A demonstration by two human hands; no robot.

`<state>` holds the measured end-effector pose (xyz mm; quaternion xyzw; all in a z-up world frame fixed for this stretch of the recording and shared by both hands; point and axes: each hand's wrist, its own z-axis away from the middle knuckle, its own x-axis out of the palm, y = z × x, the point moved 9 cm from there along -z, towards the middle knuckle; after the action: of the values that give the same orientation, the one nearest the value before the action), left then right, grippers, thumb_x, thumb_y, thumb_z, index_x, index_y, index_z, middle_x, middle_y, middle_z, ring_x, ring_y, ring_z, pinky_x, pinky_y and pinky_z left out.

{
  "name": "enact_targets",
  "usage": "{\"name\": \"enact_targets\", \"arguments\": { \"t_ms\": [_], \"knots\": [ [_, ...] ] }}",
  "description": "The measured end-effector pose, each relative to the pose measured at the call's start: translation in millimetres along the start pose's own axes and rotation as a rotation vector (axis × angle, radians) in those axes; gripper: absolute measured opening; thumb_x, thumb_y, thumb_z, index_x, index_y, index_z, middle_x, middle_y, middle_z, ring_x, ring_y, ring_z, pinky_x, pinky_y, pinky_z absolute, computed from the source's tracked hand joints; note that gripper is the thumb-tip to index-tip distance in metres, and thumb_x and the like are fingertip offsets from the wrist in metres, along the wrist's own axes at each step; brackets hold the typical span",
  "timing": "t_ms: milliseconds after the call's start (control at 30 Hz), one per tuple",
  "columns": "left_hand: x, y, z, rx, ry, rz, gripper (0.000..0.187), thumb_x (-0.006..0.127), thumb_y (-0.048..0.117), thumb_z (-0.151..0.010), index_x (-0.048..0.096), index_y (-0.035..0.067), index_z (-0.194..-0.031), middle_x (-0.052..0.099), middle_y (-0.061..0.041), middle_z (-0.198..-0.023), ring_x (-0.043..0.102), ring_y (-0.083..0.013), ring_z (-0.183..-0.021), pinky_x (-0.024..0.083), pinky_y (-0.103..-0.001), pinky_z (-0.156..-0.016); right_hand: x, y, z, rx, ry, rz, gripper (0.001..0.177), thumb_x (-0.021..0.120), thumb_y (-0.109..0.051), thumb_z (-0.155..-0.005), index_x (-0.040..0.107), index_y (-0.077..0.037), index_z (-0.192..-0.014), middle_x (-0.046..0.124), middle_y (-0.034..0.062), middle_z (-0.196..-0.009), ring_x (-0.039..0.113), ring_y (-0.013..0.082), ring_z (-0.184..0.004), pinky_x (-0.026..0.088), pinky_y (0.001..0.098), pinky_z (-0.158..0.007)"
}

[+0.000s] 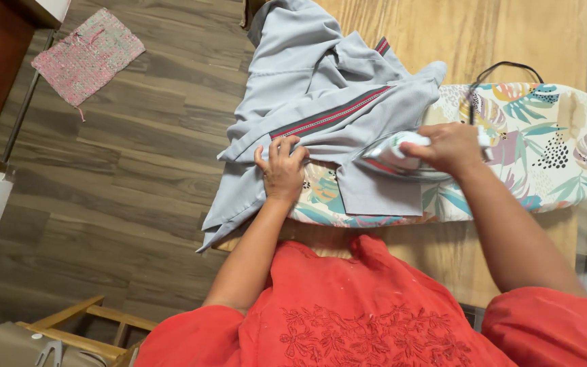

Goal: The person irons a grey polo shirt on an ironing board by moving a steam iron over various sections including the sleeves and torso, then picks up and folds the shirt.

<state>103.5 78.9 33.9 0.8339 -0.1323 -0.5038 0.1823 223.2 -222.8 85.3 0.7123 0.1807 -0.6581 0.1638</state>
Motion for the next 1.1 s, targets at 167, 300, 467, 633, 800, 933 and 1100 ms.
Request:
{"name": "enact_targets", "arguments": {
  "t_ms": [167, 300, 467, 633, 800, 933, 1100],
  "knots": [
    [-2.3, -0.6, -0.9, 0.01, -0.005, 0.01, 0.013, 0.07, 0.013, -0.081, 0.071, 0.024, -0.089, 0.06, 0.006, -0.125, 0.049, -0.0216, -0.127, 0.022, -0.063, -0.111, 1.0, -64.9, 2.1, -0.153, -0.001, -0.11, 0.064, 0.057, -0.08, -0.081, 0.073, -0.018, -0.075, 0.069, 0.0116, -0.069, 0.068, 0.0351, -0.066, 0.048, 0.0477, -0.056],
    [-1.1, -2.3, -1.1, -0.003, -0.013, 0.033, 0.012, 0.071, 0.015, -0.082, 0.071, 0.024, -0.089, 0.06, 0.006, -0.124, 0.049, -0.0216, -0.127, 0.02, -0.064, -0.111, 0.7, -36.8, 21.2, -0.039, -0.06, -0.077, 0.064, 0.056, -0.079, -0.081, 0.076, -0.018, -0.082, 0.07, 0.0142, -0.071, 0.069, 0.0367, -0.07, 0.051, 0.0475, -0.059],
    [4.4, -4.6, -1.6, -0.023, -0.023, 0.044, 0.014, 0.069, 0.013, -0.082, 0.071, 0.025, -0.089, 0.06, 0.007, -0.124, 0.049, -0.021, -0.128, 0.02, -0.064, -0.113, -5.8, 8.6, 49.3, 0.106, -0.132, -0.004, 0.065, 0.055, -0.078, -0.084, 0.076, -0.016, -0.082, 0.072, 0.0151, -0.076, 0.071, 0.0376, -0.078, 0.053, 0.0483, -0.063],
    [5.5, -3.5, -2.1, 0.001, -0.025, 0.039, 0.014, 0.068, 0.013, -0.082, 0.07, 0.025, -0.089, 0.06, 0.007, -0.125, 0.049, -0.0213, -0.128, 0.019, -0.064, -0.113, -1.6, -59.7, 41.1, -0.053, -0.128, -0.1, 0.064, 0.056, -0.077, -0.079, 0.076, -0.017, -0.078, 0.072, 0.0149, -0.073, 0.07, 0.0377, -0.072, 0.053, 0.0482, -0.061],
    [4.2, -3.2, -1.8, 0.017, -0.04, 0.072, 0.012, 0.068, 0.013, -0.085, 0.069, 0.024, -0.091, 0.06, 0.006, -0.125, 0.048, -0.0213, -0.128, 0.019, -0.064, -0.113, 6.3, -63.0, 63.0, 0.108, -0.183, -0.043, 0.063, 0.054, -0.076, -0.084, 0.075, -0.017, -0.08, 0.072, 0.015, -0.074, 0.071, 0.0356, -0.075, 0.053, 0.0468, -0.064],
    [2.8, -3.5, -0.9, 0.014, -0.052, 0.075, 0.012, 0.068, 0.013, -0.086, 0.069, 0.024, -0.09, 0.06, 0.006, -0.124, 0.048, -0.0217, -0.13, 0.018, -0.064, -0.113, -19.2, -20.7, 103.7, 0.083, -0.015, -0.01, 0.06, 0.057, -0.073, -0.079, 0.076, -0.016, -0.081, 0.068, 0.0179, -0.073, 0.069, 0.037, -0.073, 0.052, 0.0467, -0.059],
    [6.2, -2.2, -1.3, 0.022, -0.065, 0.061, 0.014, 0.067, 0.012, -0.084, 0.069, 0.024, -0.09, 0.06, 0.006, -0.125, 0.048, -0.0211, -0.129, 0.019, -0.064, -0.113, -5.2, -39.8, 107.6, 0.123, -0.118, -0.082, 0.062, 0.058, -0.073, -0.079, 0.068, -0.013, -0.068, 0.069, 0.0131, -0.069, 0.069, 0.0351, -0.07, 0.051, 0.0473, -0.06]
  ]
}}
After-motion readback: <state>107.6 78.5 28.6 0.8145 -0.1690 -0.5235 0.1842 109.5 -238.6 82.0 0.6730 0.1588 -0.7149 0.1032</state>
